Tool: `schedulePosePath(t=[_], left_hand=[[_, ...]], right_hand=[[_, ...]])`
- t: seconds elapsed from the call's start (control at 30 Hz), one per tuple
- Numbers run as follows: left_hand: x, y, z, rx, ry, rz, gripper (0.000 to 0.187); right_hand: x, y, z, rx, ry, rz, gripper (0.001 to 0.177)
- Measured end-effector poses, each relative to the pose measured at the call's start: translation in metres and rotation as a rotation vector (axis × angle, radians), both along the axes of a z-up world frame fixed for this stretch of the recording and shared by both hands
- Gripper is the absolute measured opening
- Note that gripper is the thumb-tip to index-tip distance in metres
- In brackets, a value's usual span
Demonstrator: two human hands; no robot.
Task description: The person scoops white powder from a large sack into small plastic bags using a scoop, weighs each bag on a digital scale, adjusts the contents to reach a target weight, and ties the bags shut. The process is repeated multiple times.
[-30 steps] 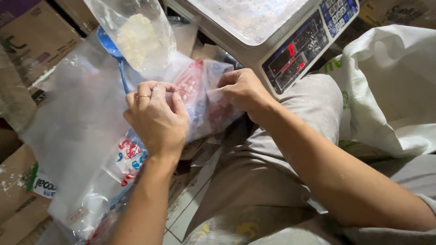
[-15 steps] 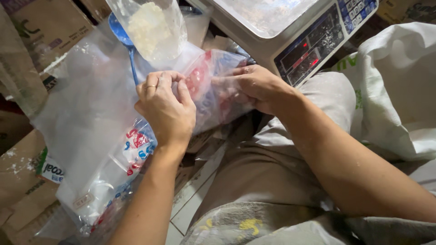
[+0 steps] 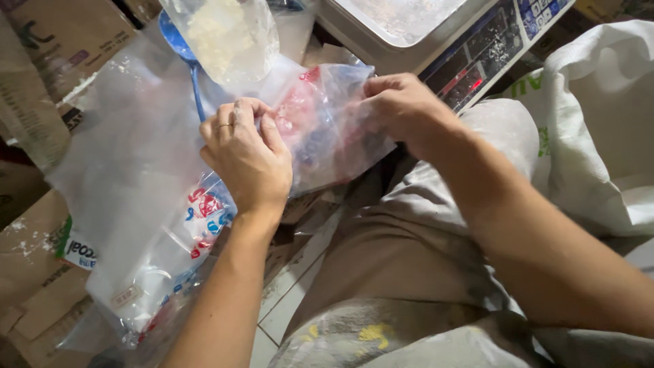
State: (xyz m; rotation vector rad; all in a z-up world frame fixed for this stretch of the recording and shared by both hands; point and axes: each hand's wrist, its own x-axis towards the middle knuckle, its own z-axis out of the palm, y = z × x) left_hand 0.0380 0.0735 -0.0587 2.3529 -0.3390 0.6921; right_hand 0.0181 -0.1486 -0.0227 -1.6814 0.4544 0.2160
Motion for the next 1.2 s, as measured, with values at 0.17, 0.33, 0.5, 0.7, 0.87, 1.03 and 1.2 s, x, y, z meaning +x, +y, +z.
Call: schedulePosePath(t=[0.17,0.33,0.5,0.7,0.87,1.03,1.2], left_hand=[[0.001,0.001,-0.003,0.017,0.008,-0.006,0.010],[-0.001,-0.002,0.003,0.027,-0.009,-0.007,0.012],[-0.011,-0.015,0.029,0.035,-0.091,-0.031,0.026],[-0.017,-0.055,0.067,-0.482,0.386,-0.360,0.032],[-0.013,-0.077,0.082,-0.639,0.549,-0.403,0.064],[-0.006,-0.075,0.070,-0.821,0.974,-0.289,0.068],[-0.002,-0.088,0.047,-1.011,1.288,-0.576,0.074]], right_hand=[[-0.018,-0.047,0.018,0.066,-0.101,-0.055,0.006],[-0.039,-0.081,0.040,0.339,-0.279,-0.093,0.013],[-0.049,-0.084,0.058,0.236,-0.194,-0.203,0.024],[-0.047,-0.059,0.069,0.412,-0.266,-0.089,0.022],[-0.042,-0.045,0.070,0.058,-0.530,0.154,0.012],[-0.050,-0.090,0.098,0.405,-0.738,0.496,0.019],[-0.023,-0.120,0.109,0.542,-0.815,0.725,0.050]])
